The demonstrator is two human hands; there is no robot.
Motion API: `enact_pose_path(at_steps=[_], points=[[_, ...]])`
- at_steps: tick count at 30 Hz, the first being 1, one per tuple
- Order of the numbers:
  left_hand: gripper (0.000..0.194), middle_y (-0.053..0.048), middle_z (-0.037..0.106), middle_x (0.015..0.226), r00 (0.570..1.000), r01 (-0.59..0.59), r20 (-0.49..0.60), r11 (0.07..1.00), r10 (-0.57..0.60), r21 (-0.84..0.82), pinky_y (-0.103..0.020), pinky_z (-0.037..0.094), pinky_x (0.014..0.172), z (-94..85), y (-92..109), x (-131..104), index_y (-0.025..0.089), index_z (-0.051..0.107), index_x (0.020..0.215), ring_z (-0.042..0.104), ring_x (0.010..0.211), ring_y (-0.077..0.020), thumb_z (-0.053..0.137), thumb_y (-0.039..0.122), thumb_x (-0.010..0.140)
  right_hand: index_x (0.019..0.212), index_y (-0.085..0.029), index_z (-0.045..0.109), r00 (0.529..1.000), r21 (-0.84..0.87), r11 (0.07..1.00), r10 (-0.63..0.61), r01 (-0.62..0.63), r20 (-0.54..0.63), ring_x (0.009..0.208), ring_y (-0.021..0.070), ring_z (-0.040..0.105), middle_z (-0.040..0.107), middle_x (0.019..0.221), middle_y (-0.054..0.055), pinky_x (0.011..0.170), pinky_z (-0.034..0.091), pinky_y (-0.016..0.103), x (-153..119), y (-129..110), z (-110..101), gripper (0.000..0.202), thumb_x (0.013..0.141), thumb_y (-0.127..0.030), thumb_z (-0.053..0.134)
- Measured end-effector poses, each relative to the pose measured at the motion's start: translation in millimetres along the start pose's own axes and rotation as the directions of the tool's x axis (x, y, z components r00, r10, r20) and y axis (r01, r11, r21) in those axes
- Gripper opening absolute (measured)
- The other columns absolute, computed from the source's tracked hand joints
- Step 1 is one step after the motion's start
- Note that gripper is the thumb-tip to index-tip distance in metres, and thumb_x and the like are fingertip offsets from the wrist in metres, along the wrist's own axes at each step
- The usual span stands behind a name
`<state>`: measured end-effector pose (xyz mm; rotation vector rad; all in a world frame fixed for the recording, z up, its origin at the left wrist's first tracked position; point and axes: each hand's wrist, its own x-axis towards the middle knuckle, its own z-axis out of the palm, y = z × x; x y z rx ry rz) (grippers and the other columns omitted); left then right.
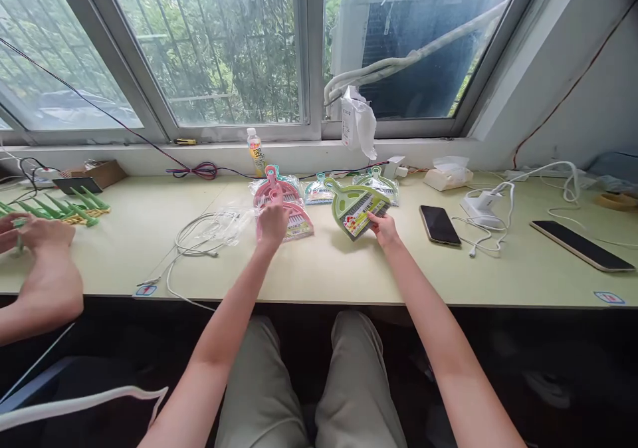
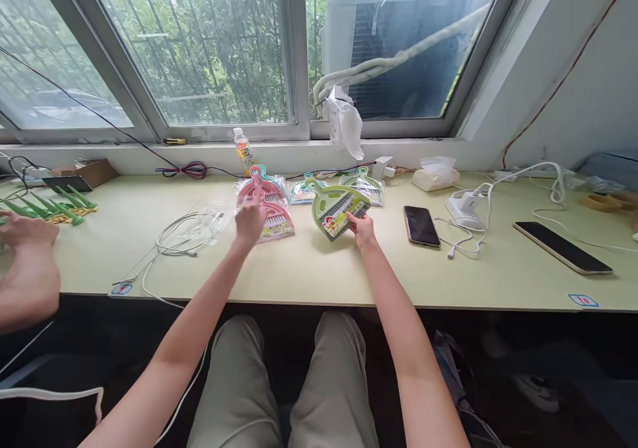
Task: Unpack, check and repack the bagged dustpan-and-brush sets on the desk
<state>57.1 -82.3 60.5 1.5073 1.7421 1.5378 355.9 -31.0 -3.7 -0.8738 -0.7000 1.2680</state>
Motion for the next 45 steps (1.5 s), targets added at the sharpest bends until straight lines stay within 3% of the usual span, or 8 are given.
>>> enact_pose_path(at_steps=[4, 8, 11, 15, 20, 28, 34, 45], points=[[0.060, -0.022, 0.062, 0.127, 0.996, -0.012, -0.055, 0.739, 0.065, 0.673, -0.053, 0.043, 0.101, -75.0, -29, 36, 0.019, 0.059, 0.130, 0.042, 0.135, -0.0422, 0.079, 0.033, 0.075, 0.082, -0.015, 0.067, 0.999, 0.033, 0.999, 0.002, -0.001, -0.034, 0.085, 0.0228, 0.073, 0.075, 0.082, 0.005, 0.085, 0.064, 0.041, 4, 1, -1, 0.023, 0.065, -0.005, 0.080], [0.033, -0.019, 0.070, 0.107, 0.988, 0.141, -0.066, 0.625, -0.141, 0.768, -0.051, 0.045, 0.095, -122.5, -53, 65, 0.019, 0.068, 0.112, 0.060, 0.113, -0.0381, 0.068, 0.019, 0.078, 0.080, -0.015, 0.066, 0.999, 0.037, 0.999, 0.014, -0.012, -0.051, 0.084, 0.0223, 0.073, 0.075, 0.082, 0.005, 0.083, 0.065, 0.039, 4, 0, -1, 0.021, 0.067, -0.005, 0.079], [0.026, -0.016, 0.070, 0.104, 0.991, 0.085, -0.134, 0.705, 0.014, 0.704, -0.047, 0.045, 0.096, -134.0, -50, 75, 0.018, 0.070, 0.100, 0.063, 0.105, -0.0318, 0.049, 0.010, 0.085, 0.079, -0.016, 0.066, 0.996, 0.035, 0.999, 0.022, -0.018, -0.091, 0.082, 0.0206, 0.073, 0.075, 0.082, 0.005, 0.080, 0.066, 0.036, 4, 0, -3, 0.021, 0.067, -0.004, 0.078], [0.027, -0.008, 0.067, 0.114, 0.896, -0.366, -0.036, 0.781, 0.443, 0.506, -0.041, 0.040, 0.106, -102.7, -15, 76, 0.021, 0.067, 0.093, 0.057, 0.115, -0.0240, 0.045, 0.007, 0.083, 0.080, -0.017, 0.065, 0.994, 0.044, 0.999, 0.005, 0.000, -0.112, 0.084, 0.0209, 0.074, 0.075, 0.081, 0.004, 0.080, 0.066, 0.036, 7, 1, -6, 0.023, 0.066, -0.005, 0.079], [0.034, -0.005, 0.068, 0.116, 0.788, -0.603, 0.223, 0.644, 0.574, 0.471, -0.061, 0.009, 0.121, -40.2, 2, 68, 0.026, 0.071, 0.078, 0.047, 0.131, -0.0274, 0.048, 0.002, 0.072, 0.079, -0.017, 0.064, 0.991, 0.015, 1.000, -0.012, 0.014, -0.131, 0.084, 0.0241, 0.075, 0.075, 0.081, 0.005, 0.081, 0.066, 0.040, 7, 2, -5, 0.028, 0.062, -0.009, 0.085], [0.025, -0.010, 0.072, 0.097, 0.885, -0.448, 0.099, 0.778, 0.455, 0.441, -0.056, 0.021, 0.117, -30.5, -63, 80, 0.022, 0.070, 0.072, 0.060, 0.109, -0.0296, 0.051, 0.008, 0.079, 0.082, -0.020, 0.062, 0.998, -0.012, 0.999, -0.044, 0.043, -0.044, 0.089, 0.0260, 0.075, 0.075, 0.084, 0.006, 0.081, 0.066, 0.041, 10, 11, 10, 0.032, 0.061, -0.016, 0.086], [0.026, -0.012, 0.055, 0.142, 0.848, -0.516, 0.044, 0.802, 0.529, 0.301, -0.054, 0.020, 0.117, -23.9, -60, 75, 0.024, 0.072, 0.091, 0.038, 0.140, -0.0335, 0.055, 0.009, 0.078, 0.084, -0.021, 0.062, 1.000, 0.049, 0.999, -0.024, 0.024, 0.014, 0.102, 0.0249, 0.072, 0.075, 0.091, 0.005, 0.091, 0.063, 0.038, 17, 17, 58, 0.030, 0.063, -0.017, 0.083], [0.023, -0.017, 0.069, 0.108, 0.897, -0.413, 0.135, 0.688, 0.421, 0.597, -0.053, 0.031, 0.103, -15.6, -59, 62, 0.018, 0.075, 0.092, 0.054, 0.115, -0.0358, 0.053, 0.020, 0.088, 0.084, -0.019, 0.064, 0.995, -0.014, 0.996, 0.090, -0.090, 0.052, 0.089, 0.0218, 0.074, 0.075, 0.084, 0.003, 0.088, 0.063, 0.037, -2, 33, 61, 0.029, 0.064, -0.010, 0.082]])
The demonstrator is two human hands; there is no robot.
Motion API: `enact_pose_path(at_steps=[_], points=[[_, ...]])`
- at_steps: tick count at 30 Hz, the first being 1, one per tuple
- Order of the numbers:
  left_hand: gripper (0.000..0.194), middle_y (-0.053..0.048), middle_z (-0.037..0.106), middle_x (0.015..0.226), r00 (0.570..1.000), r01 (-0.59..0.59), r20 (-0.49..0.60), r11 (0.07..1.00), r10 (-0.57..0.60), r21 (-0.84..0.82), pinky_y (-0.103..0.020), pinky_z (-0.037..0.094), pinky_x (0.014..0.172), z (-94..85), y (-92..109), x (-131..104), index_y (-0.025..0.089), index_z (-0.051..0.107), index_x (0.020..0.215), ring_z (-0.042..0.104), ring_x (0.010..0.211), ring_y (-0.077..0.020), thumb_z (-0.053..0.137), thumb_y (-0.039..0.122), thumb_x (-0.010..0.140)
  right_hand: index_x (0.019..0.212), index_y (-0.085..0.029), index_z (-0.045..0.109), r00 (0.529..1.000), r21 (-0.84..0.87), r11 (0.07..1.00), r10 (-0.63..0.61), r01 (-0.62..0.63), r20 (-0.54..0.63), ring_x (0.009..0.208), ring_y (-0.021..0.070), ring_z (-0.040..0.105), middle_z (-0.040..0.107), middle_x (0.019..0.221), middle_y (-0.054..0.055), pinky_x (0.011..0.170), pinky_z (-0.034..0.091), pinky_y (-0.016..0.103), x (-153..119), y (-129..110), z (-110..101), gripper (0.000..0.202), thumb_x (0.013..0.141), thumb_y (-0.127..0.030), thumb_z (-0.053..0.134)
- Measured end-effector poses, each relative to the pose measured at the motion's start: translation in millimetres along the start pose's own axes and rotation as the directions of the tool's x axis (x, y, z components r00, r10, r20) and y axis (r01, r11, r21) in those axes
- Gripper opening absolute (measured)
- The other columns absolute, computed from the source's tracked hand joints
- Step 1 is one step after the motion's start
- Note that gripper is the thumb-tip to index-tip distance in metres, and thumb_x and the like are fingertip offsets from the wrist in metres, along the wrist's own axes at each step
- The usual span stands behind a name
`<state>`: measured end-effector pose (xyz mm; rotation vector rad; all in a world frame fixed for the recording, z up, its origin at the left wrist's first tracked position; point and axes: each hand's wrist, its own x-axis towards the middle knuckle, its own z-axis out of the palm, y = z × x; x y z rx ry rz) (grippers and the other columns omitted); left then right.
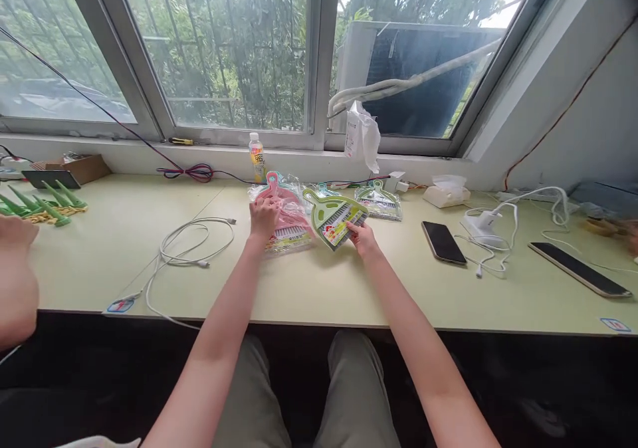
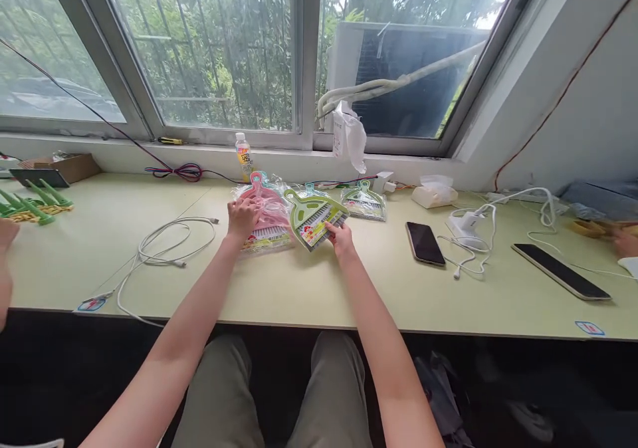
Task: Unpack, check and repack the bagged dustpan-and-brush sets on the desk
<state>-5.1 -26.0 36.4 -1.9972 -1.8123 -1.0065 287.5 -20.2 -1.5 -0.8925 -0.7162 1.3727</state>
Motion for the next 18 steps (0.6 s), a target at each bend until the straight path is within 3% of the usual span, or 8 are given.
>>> enact_pose_path(at_steps=[5, 11, 18], points=[[0.026, -0.015, 0.067, 0.112, 0.983, 0.087, -0.163, 0.996, -0.080, 0.037, -0.051, 0.032, 0.101, -12.6, 24, -3, 0.020, 0.075, 0.099, 0.053, 0.114, -0.0339, 0.050, 0.022, 0.091, 0.085, -0.019, 0.067, 0.993, -0.004, 1.000, 0.003, -0.002, 0.116, 0.090, 0.0208, 0.074, 0.077, 0.088, 0.003, 0.091, 0.061, 0.037, -8, -10, 5, 0.026, 0.066, -0.011, 0.082], [0.036, -0.015, 0.062, 0.112, 0.932, 0.219, -0.289, 0.975, -0.219, -0.031, -0.050, 0.033, 0.106, -11.4, 32, -6, 0.019, 0.070, 0.108, 0.056, 0.112, -0.0315, 0.047, 0.005, 0.084, 0.085, -0.016, 0.070, 0.975, -0.113, 0.993, 0.054, -0.030, 0.217, 0.090, 0.0240, 0.073, 0.077, 0.087, 0.006, 0.092, 0.060, 0.042, -17, -26, 8, 0.028, 0.062, -0.009, 0.085], [0.040, -0.018, 0.053, 0.120, 0.931, 0.135, -0.300, 0.959, -0.209, -0.250, -0.045, 0.048, 0.095, -2.0, 38, -7, 0.015, 0.063, 0.116, 0.058, 0.115, -0.0304, 0.039, 0.004, 0.086, 0.083, -0.016, 0.067, 1.000, -0.061, 0.998, 0.029, -0.029, 0.001, 0.076, 0.0192, 0.073, 0.076, 0.080, 0.004, 0.087, 0.061, 0.041, -12, -24, 4, 0.024, 0.068, 0.000, 0.076]])
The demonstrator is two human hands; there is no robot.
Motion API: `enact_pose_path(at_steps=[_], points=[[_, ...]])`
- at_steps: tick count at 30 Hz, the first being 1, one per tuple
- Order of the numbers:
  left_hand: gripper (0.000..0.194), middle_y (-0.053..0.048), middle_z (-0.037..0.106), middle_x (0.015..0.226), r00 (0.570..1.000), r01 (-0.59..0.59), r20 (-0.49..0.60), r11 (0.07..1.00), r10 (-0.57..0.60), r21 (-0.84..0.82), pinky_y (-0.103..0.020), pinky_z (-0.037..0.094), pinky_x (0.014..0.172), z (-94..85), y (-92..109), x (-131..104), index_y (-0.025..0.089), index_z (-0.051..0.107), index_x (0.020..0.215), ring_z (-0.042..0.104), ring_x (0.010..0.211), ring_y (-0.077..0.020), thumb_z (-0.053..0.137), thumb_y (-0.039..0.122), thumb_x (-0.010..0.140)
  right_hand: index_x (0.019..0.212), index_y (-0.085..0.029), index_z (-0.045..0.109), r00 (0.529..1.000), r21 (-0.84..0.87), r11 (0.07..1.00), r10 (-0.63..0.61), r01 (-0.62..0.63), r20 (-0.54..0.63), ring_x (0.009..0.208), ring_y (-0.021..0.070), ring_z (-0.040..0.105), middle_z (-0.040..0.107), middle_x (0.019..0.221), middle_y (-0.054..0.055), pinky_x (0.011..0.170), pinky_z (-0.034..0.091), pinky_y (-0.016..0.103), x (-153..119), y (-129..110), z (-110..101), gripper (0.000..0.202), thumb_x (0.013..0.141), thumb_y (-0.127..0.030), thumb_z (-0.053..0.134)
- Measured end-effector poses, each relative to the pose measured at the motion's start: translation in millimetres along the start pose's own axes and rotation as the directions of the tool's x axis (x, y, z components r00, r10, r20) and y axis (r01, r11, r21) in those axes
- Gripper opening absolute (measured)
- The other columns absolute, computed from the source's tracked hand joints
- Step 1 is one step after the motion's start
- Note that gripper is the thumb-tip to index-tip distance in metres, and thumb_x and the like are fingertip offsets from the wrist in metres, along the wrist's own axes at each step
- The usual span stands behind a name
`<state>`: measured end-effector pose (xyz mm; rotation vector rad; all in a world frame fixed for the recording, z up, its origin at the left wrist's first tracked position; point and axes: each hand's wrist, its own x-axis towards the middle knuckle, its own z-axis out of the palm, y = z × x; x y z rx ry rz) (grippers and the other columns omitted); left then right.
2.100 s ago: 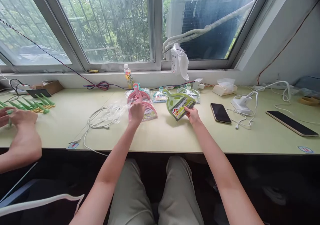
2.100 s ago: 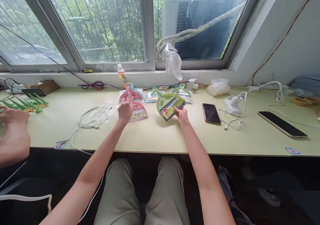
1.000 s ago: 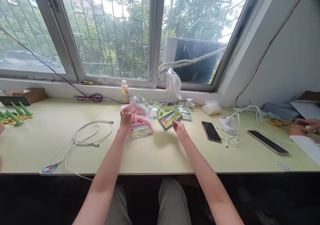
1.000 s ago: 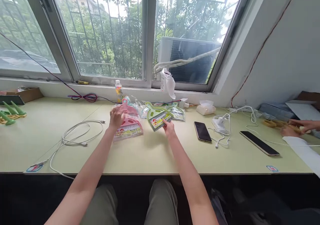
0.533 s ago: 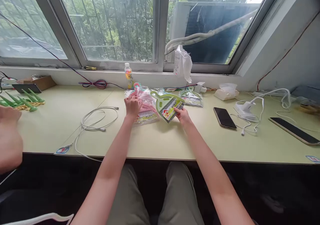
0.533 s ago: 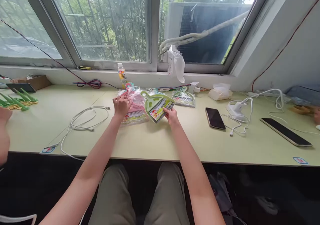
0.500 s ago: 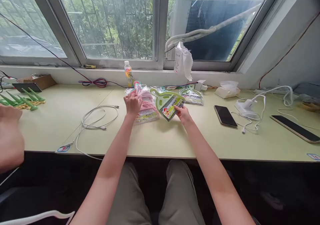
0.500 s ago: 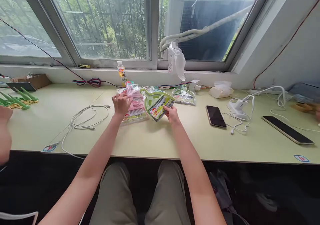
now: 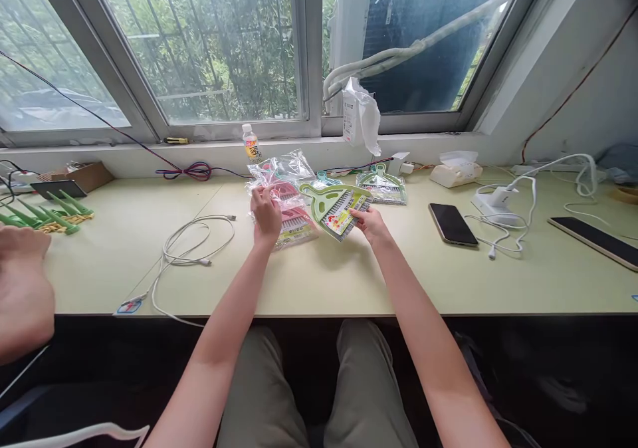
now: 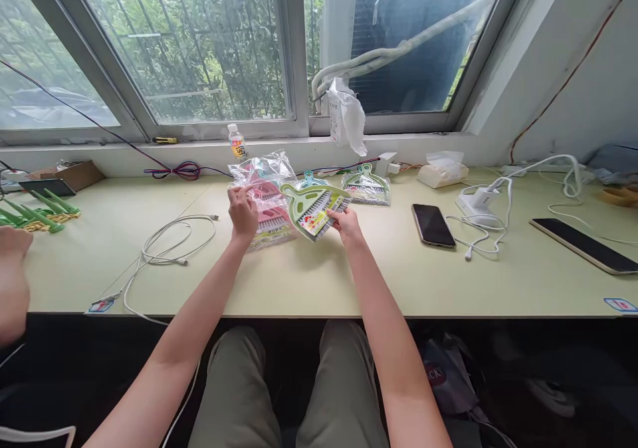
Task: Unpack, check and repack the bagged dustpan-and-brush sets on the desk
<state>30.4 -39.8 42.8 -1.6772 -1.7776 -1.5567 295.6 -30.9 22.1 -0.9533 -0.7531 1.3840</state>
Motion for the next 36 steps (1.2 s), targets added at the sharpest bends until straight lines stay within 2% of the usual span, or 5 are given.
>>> enact_pose_path(at_steps=[10, 17, 22, 33, 36], points=[[0.040, -0.017, 0.045, 0.131, 0.947, -0.287, 0.037, 0.891, 0.320, -0.352, -0.044, 0.054, 0.091, 20.9, 8, -23, 0.020, 0.043, 0.129, 0.049, 0.124, -0.0269, 0.050, 0.020, 0.090, 0.085, -0.017, 0.066, 0.993, 0.185, 0.981, -0.072, 0.054, 0.091, 0.082, 0.0184, 0.073, 0.075, 0.087, 0.003, 0.084, 0.063, 0.036, -12, 19, 29, 0.024, 0.068, -0.010, 0.081], [0.075, -0.013, 0.031, 0.156, 0.970, 0.204, 0.241, 0.609, -0.023, -0.766, -0.043, 0.050, 0.102, 9.1, 20, -14, 0.033, 0.024, 0.151, 0.048, 0.134, -0.0287, 0.056, 0.058, 0.088, 0.086, -0.017, 0.067, 0.991, 0.273, 0.953, -0.137, 0.128, 0.013, 0.097, 0.0219, 0.071, 0.076, 0.096, 0.005, 0.091, 0.061, 0.037, -15, 16, 26, 0.029, 0.064, -0.017, 0.086], [0.066, -0.013, 0.054, 0.143, 0.747, 0.647, 0.665, 0.254, -0.022, -0.718, -0.045, 0.051, 0.102, -1.8, 26, -1, 0.023, 0.043, 0.144, 0.055, 0.129, -0.0297, 0.056, 0.056, 0.089, 0.085, -0.016, 0.069, 0.984, 0.201, 0.974, -0.131, 0.105, 0.120, 0.099, 0.0257, 0.071, 0.076, 0.095, 0.007, 0.094, 0.060, 0.043, -19, 14, 29, 0.034, 0.059, -0.019, 0.090], [0.046, -0.012, 0.066, 0.129, 0.339, 0.821, 0.908, 0.392, 0.247, -0.414, -0.041, 0.053, 0.097, -4.8, 53, -30, 0.023, 0.062, 0.126, 0.067, 0.113, -0.0266, 0.069, 0.043, 0.085, 0.085, -0.019, 0.064, 0.989, 0.247, 0.958, -0.138, 0.146, -0.049, 0.101, 0.0228, 0.071, 0.076, 0.093, 0.005, 0.092, 0.062, 0.036, -20, 13, 26, 0.030, 0.065, -0.019, 0.086], [0.049, -0.012, 0.065, 0.131, 0.340, 0.816, 0.892, 0.379, 0.298, -0.437, -0.043, 0.051, 0.100, -3.2, 52, -28, 0.023, 0.065, 0.123, 0.063, 0.120, -0.0279, 0.063, 0.056, 0.086, 0.084, -0.019, 0.063, 0.987, 0.242, 0.957, -0.147, 0.159, -0.066, 0.102, 0.0225, 0.070, 0.075, 0.094, 0.005, 0.093, 0.061, 0.036, -20, 10, 23, 0.028, 0.066, -0.018, 0.085]])
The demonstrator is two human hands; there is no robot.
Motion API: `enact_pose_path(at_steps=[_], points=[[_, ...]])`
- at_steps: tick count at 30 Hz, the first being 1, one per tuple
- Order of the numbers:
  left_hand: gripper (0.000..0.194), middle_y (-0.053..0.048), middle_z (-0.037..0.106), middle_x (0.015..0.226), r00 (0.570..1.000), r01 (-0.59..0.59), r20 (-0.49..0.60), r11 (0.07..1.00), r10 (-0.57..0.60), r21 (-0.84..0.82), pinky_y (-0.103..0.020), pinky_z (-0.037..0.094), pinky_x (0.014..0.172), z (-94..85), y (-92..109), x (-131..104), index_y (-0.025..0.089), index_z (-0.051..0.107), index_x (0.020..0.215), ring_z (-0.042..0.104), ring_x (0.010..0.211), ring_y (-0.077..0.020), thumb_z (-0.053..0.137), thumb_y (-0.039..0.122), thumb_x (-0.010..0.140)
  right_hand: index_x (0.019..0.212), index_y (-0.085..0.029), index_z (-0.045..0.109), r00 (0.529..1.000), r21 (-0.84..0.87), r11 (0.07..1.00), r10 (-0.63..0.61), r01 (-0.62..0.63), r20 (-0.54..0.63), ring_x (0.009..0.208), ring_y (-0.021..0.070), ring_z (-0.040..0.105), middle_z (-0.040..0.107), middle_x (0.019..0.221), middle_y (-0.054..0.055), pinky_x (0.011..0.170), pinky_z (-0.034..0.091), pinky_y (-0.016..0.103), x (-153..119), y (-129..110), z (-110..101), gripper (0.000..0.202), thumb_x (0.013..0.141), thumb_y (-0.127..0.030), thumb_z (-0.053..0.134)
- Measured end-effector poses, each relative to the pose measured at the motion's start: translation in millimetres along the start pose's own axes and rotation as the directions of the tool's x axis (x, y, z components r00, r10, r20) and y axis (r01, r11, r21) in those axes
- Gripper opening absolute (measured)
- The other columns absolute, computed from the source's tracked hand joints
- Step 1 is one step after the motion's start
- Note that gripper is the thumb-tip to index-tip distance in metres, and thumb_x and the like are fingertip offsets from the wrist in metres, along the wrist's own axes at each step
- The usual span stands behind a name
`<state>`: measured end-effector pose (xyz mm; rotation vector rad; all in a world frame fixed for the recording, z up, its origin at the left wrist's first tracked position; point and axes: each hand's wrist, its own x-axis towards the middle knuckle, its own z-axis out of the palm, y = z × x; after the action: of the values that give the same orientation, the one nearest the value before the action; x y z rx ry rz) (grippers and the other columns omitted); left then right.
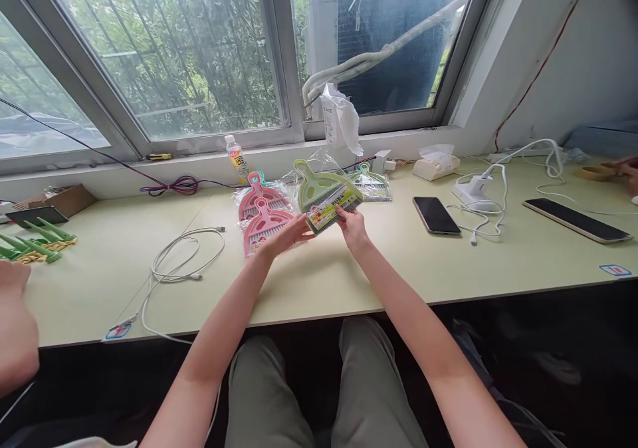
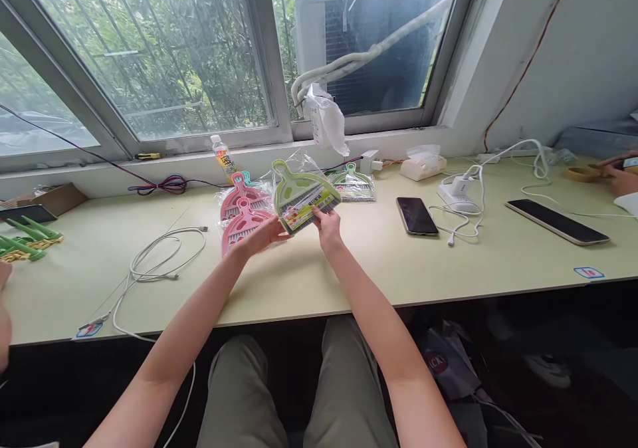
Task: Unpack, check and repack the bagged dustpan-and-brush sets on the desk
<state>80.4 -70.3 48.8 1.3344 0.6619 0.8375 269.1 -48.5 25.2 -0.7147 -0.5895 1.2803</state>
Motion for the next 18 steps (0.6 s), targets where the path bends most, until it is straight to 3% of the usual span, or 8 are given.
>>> enact_pose_path(at_steps=[3, 5, 7, 8, 10, 13, 15, 18], points=[[0.056, -0.011, 0.067, 0.128, 0.971, -0.150, -0.190, 0.988, 0.143, -0.022, -0.043, 0.052, 0.098, 0.2, 0, 3, 0.021, 0.063, 0.124, 0.060, 0.123, -0.0293, 0.065, 0.059, 0.083, 0.083, -0.019, 0.064, 0.999, -0.014, 1.000, 0.013, -0.012, 0.049, 0.099, 0.0227, 0.070, 0.075, 0.094, 0.005, 0.090, 0.062, 0.037, -1, 0, 3, 0.031, 0.062, -0.019, 0.087], [0.060, -0.010, 0.067, 0.127, 0.916, -0.220, -0.346, 0.975, 0.203, -0.012, -0.041, 0.055, 0.094, 4.9, -2, 6, 0.022, 0.059, 0.127, 0.061, 0.121, -0.0295, 0.074, 0.052, 0.077, 0.083, -0.019, 0.065, 0.995, -0.013, 1.000, 0.023, -0.022, 0.097, 0.096, 0.0229, 0.070, 0.075, 0.094, 0.004, 0.088, 0.062, 0.038, -4, 1, 6, 0.034, 0.058, -0.019, 0.089], [0.067, -0.008, 0.067, 0.128, 0.870, -0.253, -0.434, 0.968, 0.233, 0.013, -0.040, 0.056, 0.093, 12.8, -7, 10, 0.023, 0.056, 0.130, 0.063, 0.119, -0.0291, 0.080, 0.045, 0.072, 0.083, -0.018, 0.067, 0.993, 0.005, 1.000, 0.015, -0.016, 0.119, 0.095, 0.0230, 0.070, 0.075, 0.093, 0.004, 0.087, 0.062, 0.038, -6, 2, 9, 0.036, 0.056, -0.020, 0.090], [0.069, -0.008, 0.066, 0.129, 0.865, -0.254, -0.443, 0.967, 0.236, 0.020, -0.040, 0.056, 0.093, 17.3, -9, 11, 0.023, 0.055, 0.131, 0.063, 0.118, -0.0293, 0.082, 0.043, 0.071, 0.083, -0.018, 0.067, 0.993, 0.017, 1.000, 0.002, -0.004, 0.118, 0.095, 0.0231, 0.070, 0.075, 0.094, 0.004, 0.087, 0.062, 0.038, -6, 1, 10, 0.036, 0.055, -0.021, 0.090], [0.068, -0.011, 0.066, 0.130, 0.903, -0.206, -0.382, 0.979, 0.196, 0.015, -0.043, 0.056, 0.092, 25.6, -14, 12, 0.022, 0.056, 0.130, 0.065, 0.115, -0.0312, 0.082, 0.044, 0.071, 0.083, -0.018, 0.066, 0.995, 0.036, 0.999, -0.032, 0.029, 0.093, 0.098, 0.0233, 0.069, 0.075, 0.094, 0.004, 0.089, 0.061, 0.038, -7, -1, 9, 0.035, 0.056, -0.022, 0.089], [0.064, -0.017, 0.063, 0.134, 0.986, -0.056, -0.154, 0.998, 0.059, 0.030, -0.050, 0.055, 0.091, 32.3, -17, 10, 0.021, 0.058, 0.129, 0.067, 0.111, -0.0352, 0.078, 0.048, 0.076, 0.083, -0.019, 0.065, 0.996, 0.045, 0.997, -0.069, 0.066, 0.053, 0.103, 0.0231, 0.068, 0.075, 0.095, 0.004, 0.092, 0.059, 0.037, -7, -6, 6, 0.030, 0.061, -0.022, 0.085], [0.061, -0.017, 0.060, 0.138, 0.997, -0.039, -0.064, 0.999, 0.041, 0.028, -0.051, 0.053, 0.093, 32.4, -17, 9, 0.023, 0.059, 0.129, 0.064, 0.116, -0.0361, 0.076, 0.050, 0.078, 0.083, -0.019, 0.064, 0.997, 0.049, 0.997, -0.067, 0.065, 0.041, 0.104, 0.0225, 0.068, 0.075, 0.095, 0.004, 0.092, 0.059, 0.035, -7, -8, 6, 0.026, 0.064, -0.020, 0.082], [0.059, -0.013, 0.062, 0.136, 0.969, -0.159, -0.198, 0.986, 0.148, -0.041, -0.046, 0.052, 0.098, 27.9, -15, 10, 0.023, 0.061, 0.125, 0.059, 0.125, -0.0334, 0.075, 0.052, 0.076, 0.083, -0.019, 0.065, 0.998, 0.058, 0.998, -0.039, 0.036, 0.058, 0.100, 0.0209, 0.069, 0.074, 0.095, 0.003, 0.091, 0.059, 0.033, -9, -8, 9, 0.024, 0.065, -0.016, 0.080]])
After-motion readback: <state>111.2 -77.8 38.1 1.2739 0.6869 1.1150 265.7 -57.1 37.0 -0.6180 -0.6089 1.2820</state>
